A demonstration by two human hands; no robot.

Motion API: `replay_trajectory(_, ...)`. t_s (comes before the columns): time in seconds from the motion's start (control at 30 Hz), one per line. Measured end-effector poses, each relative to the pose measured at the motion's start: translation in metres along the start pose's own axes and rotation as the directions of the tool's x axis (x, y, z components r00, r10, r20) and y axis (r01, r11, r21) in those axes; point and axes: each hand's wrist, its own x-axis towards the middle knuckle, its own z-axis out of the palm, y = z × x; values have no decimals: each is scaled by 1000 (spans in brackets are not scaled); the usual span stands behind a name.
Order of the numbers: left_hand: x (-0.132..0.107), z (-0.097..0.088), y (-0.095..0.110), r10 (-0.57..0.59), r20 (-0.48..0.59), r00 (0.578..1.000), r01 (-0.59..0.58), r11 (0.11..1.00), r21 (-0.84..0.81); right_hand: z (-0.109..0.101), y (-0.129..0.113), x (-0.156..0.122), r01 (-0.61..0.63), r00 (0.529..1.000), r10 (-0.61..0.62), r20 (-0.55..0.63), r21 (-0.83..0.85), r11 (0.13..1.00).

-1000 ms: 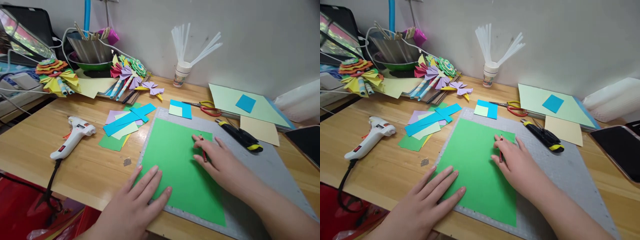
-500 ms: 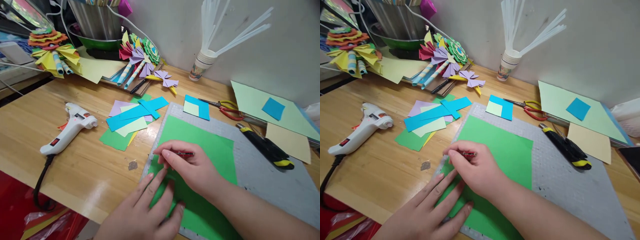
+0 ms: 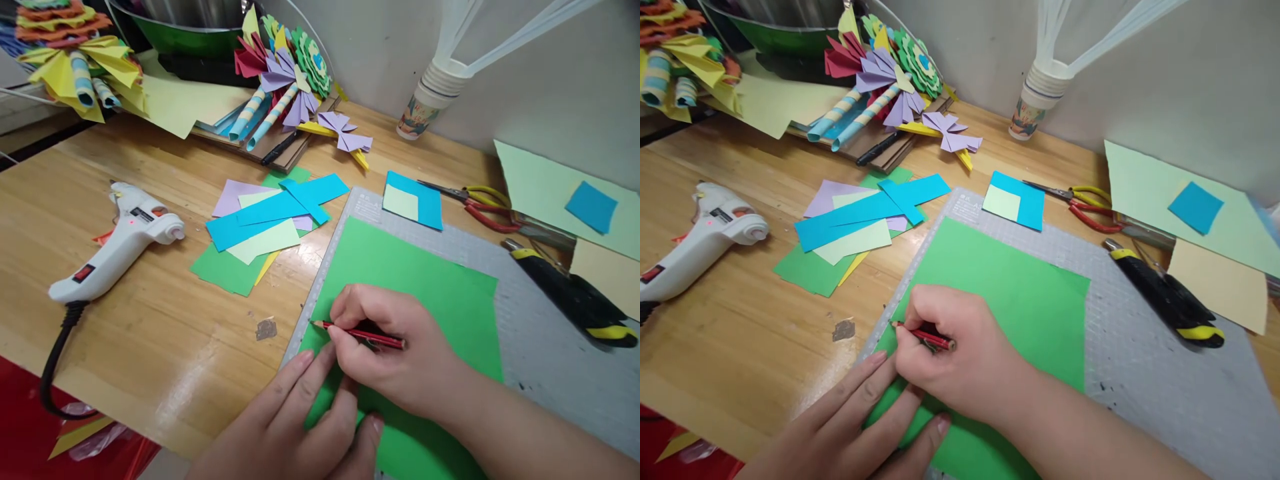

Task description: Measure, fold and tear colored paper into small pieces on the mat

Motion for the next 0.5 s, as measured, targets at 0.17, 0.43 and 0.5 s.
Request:
replay_trajectory(0.17, 2, -2, -2, -3, 16, 1000, 2, 1000, 5, 1, -1, 0, 35, 999, -35, -2, -17, 999)
replay_trajectory(0.43, -1, -4, -3, -1, 17, 1000, 1, 1000, 19, 2, -1, 1, 11, 1000, -11, -15, -18, 1000)
replay_trajectory(0.5, -1, -4, -2, 1, 12, 1000, -1, 1000, 19, 2, -1, 0, -10, 1000, 10, -25, 8, 1000)
